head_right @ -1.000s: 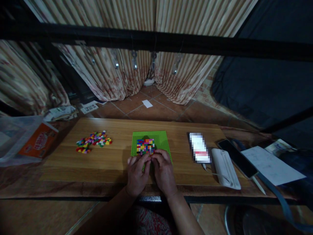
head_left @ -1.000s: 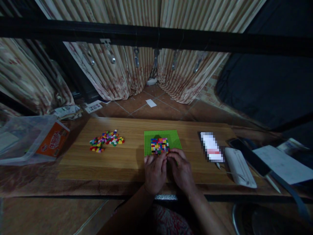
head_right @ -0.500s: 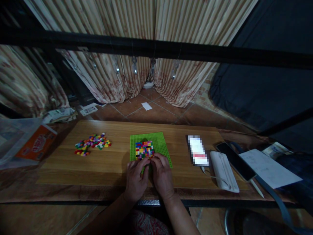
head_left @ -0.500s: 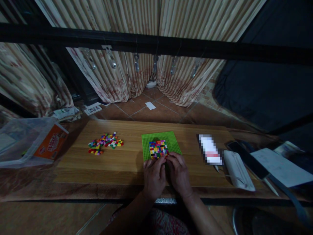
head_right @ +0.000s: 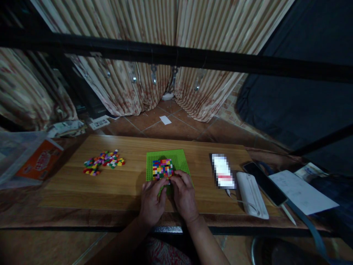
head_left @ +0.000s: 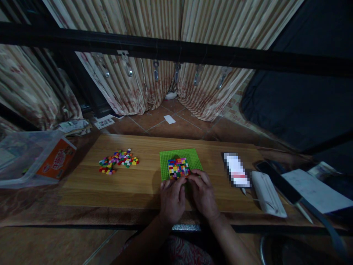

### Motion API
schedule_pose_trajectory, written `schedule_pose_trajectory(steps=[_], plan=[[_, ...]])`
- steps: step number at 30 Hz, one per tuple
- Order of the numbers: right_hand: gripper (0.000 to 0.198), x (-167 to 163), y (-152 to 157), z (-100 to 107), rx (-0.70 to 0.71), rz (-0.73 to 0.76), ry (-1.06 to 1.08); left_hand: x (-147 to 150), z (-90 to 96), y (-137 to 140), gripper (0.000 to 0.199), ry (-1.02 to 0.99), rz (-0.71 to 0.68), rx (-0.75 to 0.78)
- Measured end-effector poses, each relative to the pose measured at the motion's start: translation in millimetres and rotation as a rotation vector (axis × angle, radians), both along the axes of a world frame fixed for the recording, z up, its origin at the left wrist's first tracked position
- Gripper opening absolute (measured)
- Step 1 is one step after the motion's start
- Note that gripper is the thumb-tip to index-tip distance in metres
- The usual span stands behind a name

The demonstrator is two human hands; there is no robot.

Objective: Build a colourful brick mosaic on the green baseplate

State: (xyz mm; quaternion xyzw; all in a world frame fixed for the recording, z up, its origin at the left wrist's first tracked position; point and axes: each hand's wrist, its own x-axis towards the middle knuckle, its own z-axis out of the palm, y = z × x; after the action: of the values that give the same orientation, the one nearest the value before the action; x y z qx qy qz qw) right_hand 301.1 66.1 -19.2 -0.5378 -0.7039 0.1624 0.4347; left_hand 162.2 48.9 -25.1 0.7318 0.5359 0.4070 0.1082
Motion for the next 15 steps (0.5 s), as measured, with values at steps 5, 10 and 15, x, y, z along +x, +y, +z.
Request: schedule_pose_trajectory(steps=[5, 10, 15], plan=[[0.013, -5, 4, -2, -0.236, -0.12, 0.377, -1, 1.4, 1, 0.033, -0.003, -0.008, -0.023], [0.028, -10, 8, -3, -0.465, -0.138, 0.748, -4, 0.2, 1, 0.033, -0.023, -0.03, -0.008], [0.027, -15, 10, 3, -0.5, -0.15, 0.874, -7, -1.2, 1, 0.031, -0.05, -0.059, 0.006]])
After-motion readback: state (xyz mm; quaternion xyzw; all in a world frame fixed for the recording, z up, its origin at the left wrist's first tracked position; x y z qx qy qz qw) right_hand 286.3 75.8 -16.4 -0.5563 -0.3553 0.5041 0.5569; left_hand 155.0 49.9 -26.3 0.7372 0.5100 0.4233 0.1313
